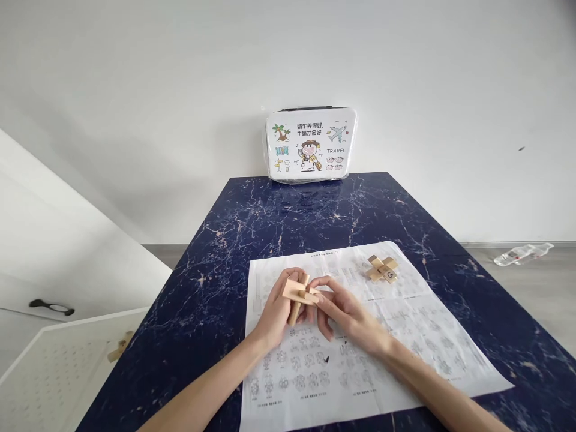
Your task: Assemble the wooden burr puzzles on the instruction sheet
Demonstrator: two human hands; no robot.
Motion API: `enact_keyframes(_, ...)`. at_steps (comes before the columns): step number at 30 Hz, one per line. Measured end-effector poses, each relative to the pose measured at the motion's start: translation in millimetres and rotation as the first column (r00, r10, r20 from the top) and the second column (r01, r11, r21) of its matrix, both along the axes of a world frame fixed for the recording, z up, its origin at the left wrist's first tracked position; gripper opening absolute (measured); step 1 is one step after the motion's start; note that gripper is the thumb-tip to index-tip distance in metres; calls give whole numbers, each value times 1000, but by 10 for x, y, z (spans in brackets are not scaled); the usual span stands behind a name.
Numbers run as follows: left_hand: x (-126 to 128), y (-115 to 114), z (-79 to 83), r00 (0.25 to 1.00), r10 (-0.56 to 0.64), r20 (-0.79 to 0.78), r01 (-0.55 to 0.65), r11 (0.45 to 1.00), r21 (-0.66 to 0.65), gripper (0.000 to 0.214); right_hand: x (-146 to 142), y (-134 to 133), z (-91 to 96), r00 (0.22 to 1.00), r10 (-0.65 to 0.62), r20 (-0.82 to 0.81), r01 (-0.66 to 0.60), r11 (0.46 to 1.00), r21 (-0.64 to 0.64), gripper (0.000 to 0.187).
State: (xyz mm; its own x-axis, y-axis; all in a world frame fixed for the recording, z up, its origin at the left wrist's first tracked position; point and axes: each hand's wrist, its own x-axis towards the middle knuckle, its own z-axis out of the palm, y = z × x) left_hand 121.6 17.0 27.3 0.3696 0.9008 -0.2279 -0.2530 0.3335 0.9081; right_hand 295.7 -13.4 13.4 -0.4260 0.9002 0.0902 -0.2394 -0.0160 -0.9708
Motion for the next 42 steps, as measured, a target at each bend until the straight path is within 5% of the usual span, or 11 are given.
enact_keyframes(11, -27, 10, -106, 999, 37, 24, -38, 999, 5, 44, -140, -101, -30, 992, -75, 102, 64, 992, 111, 29)
enact_keyframes(19, 2, 21, -27, 1000, 16, 26, -16, 1000, 5, 29, -126, -95, 2, 988, -145, 61, 140, 987, 76, 28)
enact_keyframes(23, -13, 17, -76, 998, 64, 8, -65, 998, 27, 54, -87, -61, 76, 991, -131, 35, 130, 991, 43, 28)
enact_keyframes(30, -69, -45, -64, 994, 21, -109, 6, 970, 242, 79, -7, -31, 141, 992, -123, -23, 121, 991, -59, 34)
enact_keyframes(34, -52, -60, 31, 958, 74, -278, 50, 909, 413, 67, 8, -29, 148, 995, -85, -47, 81, 994, -74, 33)
enact_keyframes(42, -44, -55, 37, 932, 115, -344, 52, 896, 441, 47, 16, -35, 151, 996, -77, 33, 77, 997, -4, 32)
